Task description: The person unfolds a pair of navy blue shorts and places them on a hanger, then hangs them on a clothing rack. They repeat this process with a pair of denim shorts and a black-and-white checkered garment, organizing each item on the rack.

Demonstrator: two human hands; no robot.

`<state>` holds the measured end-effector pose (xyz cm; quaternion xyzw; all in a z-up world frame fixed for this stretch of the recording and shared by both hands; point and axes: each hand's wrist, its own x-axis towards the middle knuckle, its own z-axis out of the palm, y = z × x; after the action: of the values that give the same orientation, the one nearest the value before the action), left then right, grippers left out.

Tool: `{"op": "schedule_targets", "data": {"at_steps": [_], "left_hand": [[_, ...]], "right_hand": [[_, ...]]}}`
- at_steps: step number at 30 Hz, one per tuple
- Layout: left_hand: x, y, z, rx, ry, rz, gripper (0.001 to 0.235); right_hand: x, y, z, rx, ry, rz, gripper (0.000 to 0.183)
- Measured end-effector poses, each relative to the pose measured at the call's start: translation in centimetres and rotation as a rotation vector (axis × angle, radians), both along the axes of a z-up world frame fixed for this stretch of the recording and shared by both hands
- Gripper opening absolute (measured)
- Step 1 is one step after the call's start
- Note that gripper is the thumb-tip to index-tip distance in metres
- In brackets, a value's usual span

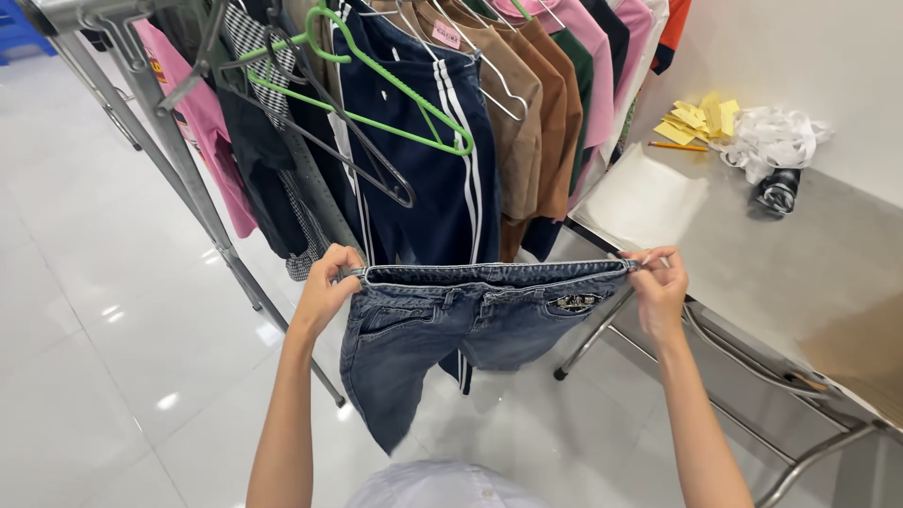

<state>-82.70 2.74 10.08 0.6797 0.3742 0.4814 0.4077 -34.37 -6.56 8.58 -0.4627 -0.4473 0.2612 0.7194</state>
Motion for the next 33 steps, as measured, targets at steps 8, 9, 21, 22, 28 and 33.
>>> {"op": "schedule_targets", "data": {"at_steps": [8,9,21,22,28,33], "left_hand": [[-2.6,4.8,-1.8,-0.014,0.152,0.060,0.005],[-2.8,5.2,-2.0,0.027,0.206,0.097,0.006],[-4.9,5.1,1.1,0.052,0.310,0.100,0.007],[-5.0,5.1,1.3,0.055,0.310,0.103,0.007],[-3.9,5.5,1.9,0.301,0.360,0.109,0.008],[-2.4,7.8,-2.5,0.399,0.262,0.250,0.019]], "right_hand": [[2.6,2.7,-1.5,-0.127,-0.309,0.063,0.039],[2.8,2.9,-1.5,-0.146,-0.462,0.033,0.040],[-2.1,5.4,-1.1,-0.084,-0.687,-0.387,0.031],[-2.6,6.1,-1.2,-0.080,-0.687,-0.385,0.031],[-4.9,8.0,-0.1,-0.275,-0.033,0.283,0.038],[-9.9,9.5,4.7,-0.184,-0.139,0.719,0.098]]}}
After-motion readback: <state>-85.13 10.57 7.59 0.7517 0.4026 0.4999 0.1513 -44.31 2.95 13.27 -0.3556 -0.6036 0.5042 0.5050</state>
